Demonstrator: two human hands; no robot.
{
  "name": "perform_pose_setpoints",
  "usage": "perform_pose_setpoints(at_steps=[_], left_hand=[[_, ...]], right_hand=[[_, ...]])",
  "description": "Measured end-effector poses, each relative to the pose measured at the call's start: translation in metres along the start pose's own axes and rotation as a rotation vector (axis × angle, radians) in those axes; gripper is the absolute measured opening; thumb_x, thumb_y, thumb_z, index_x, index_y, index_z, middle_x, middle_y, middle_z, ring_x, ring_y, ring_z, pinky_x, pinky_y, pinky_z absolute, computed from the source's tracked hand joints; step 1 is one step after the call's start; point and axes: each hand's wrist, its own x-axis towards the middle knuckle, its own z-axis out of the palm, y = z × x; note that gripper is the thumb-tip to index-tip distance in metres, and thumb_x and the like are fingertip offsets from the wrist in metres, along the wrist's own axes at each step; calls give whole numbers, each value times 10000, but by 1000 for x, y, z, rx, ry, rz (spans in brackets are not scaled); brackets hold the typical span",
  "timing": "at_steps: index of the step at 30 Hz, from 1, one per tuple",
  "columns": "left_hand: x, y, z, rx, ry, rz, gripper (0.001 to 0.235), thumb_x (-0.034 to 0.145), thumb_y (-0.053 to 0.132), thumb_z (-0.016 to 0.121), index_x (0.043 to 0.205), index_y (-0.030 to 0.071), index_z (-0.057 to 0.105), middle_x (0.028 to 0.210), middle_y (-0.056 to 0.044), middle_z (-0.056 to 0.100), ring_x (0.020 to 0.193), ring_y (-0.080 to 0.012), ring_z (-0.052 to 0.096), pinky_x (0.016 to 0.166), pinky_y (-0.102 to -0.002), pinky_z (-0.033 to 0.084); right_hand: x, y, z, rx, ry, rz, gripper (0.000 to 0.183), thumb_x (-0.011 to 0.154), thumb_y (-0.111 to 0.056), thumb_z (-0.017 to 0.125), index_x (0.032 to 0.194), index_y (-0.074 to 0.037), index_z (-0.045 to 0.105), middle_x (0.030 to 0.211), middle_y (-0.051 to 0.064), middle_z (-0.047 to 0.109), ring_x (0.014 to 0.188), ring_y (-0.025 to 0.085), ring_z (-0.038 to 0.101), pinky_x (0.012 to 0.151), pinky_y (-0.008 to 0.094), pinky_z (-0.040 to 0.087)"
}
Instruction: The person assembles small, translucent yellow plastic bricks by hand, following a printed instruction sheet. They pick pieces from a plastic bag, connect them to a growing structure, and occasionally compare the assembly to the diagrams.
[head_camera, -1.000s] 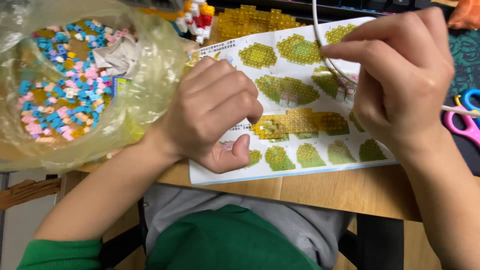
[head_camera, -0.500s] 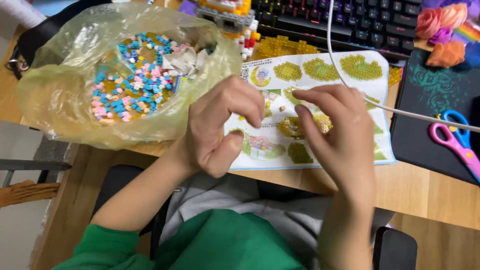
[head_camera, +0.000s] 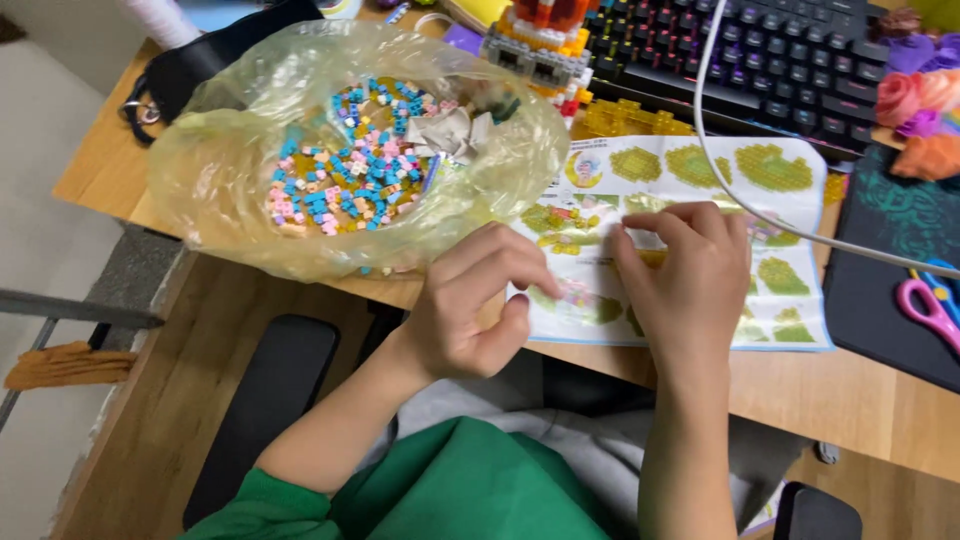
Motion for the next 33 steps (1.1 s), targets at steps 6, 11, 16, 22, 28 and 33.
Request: perform_pose_setpoints(at_steps=[6,11,16,22,28,33], left_hand=[[10,-8,27,151,-69,-298,278,1007,174,539,1271,87,547,1033,-48,590,781,-147,592,824,-277,509],[22,-11,41,-31,-178,-353,209,997,163,537,1165,67,617,1096,-63,634,874,-135,612,662,-240,490],[26,-14,55,-108,-204,-408,147,979,152,579,1074,82,668,1019,-50,646,910,-138,620,680,-228,470],[27,-20,67,-167,-233,-495,115,974,155,583,1038,92,656,1016,-39,646,902,-110,601,657,-209,423],[24,-29,75,-139,-243,-543,154,967,170,573,1048,73,660,1016,-53,651,862,-117,597,644,-211,436],[24,-31,76,-37,-272,-491,146,961,128,580,1069,61,652,1014,-71,620,857,-139,614,652,-222,493]], right_hand=[[-10,-26,-28,246,305,-208,128,915,10,820,995,-28,728,954,113,637,879,236,596,909,378,361],[-19,-13,-39,276,347,-187,155,909,34,827,1006,-30,724,945,105,631,846,239,577,875,369,356],[-26,1,-42,366,323,-159,184,893,45,816,989,-55,694,910,83,635,818,217,564,832,337,392],[-32,17,-36,510,284,17,232,860,-26,805,1015,21,640,942,151,649,884,255,590,845,325,434],[-28,16,-41,464,203,54,125,873,-53,785,967,-29,707,922,107,636,863,226,570,833,317,393],[-29,20,-41,376,146,57,105,886,-81,774,971,-55,718,905,79,619,845,227,539,819,325,404]])
